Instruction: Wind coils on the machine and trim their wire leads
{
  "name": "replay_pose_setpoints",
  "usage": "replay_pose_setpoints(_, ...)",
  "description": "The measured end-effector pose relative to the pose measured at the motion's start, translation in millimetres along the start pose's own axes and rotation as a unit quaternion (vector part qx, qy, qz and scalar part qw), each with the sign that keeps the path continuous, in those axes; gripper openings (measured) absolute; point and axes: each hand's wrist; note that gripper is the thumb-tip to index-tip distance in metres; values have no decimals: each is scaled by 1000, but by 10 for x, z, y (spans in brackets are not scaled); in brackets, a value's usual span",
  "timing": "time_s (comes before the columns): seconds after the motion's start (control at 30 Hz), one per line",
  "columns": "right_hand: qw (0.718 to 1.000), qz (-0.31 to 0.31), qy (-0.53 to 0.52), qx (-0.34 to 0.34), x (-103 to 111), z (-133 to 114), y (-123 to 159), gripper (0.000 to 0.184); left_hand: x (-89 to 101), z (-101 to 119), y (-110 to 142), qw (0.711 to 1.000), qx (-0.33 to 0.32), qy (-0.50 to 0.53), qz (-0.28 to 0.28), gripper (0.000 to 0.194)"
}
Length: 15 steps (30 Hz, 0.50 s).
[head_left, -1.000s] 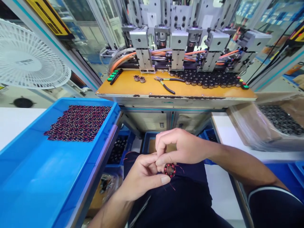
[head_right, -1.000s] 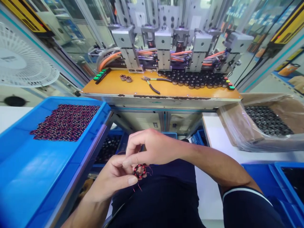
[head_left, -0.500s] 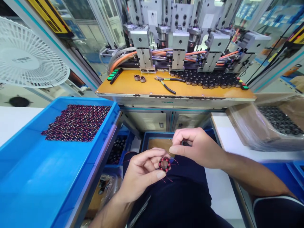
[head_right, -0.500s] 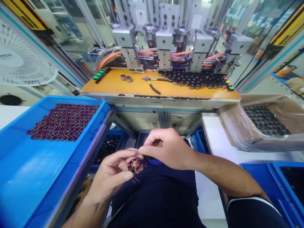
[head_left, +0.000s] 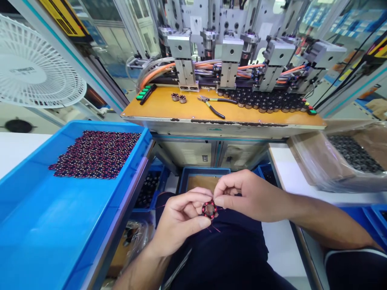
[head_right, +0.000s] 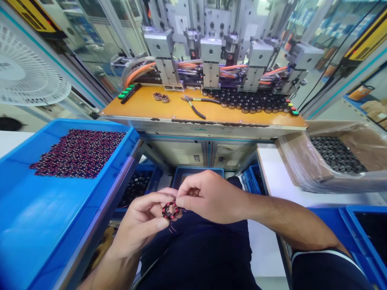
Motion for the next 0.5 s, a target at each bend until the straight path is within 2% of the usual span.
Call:
replay_pose_setpoints(0.1,1000,-5,-9,20,-14,-12,17,11,1,6,-9,999,7,42,-7,30)
replay_pose_setpoints(0.23,999,7,1,53,-35,-22,46,13,-32,25,-59,997,-15,79,-10,27)
replay_pose_setpoints(0.5,997,28,30,67,-79,-9,73,15,10,1,-52,999,-38,36,-9,36)
Point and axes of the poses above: each hand's wrist, its own y-axis away from the middle knuckle, its own x-axis out of the back of the hand, z = x × y, and after that the axes turned 13 degrees about -x, right-handed
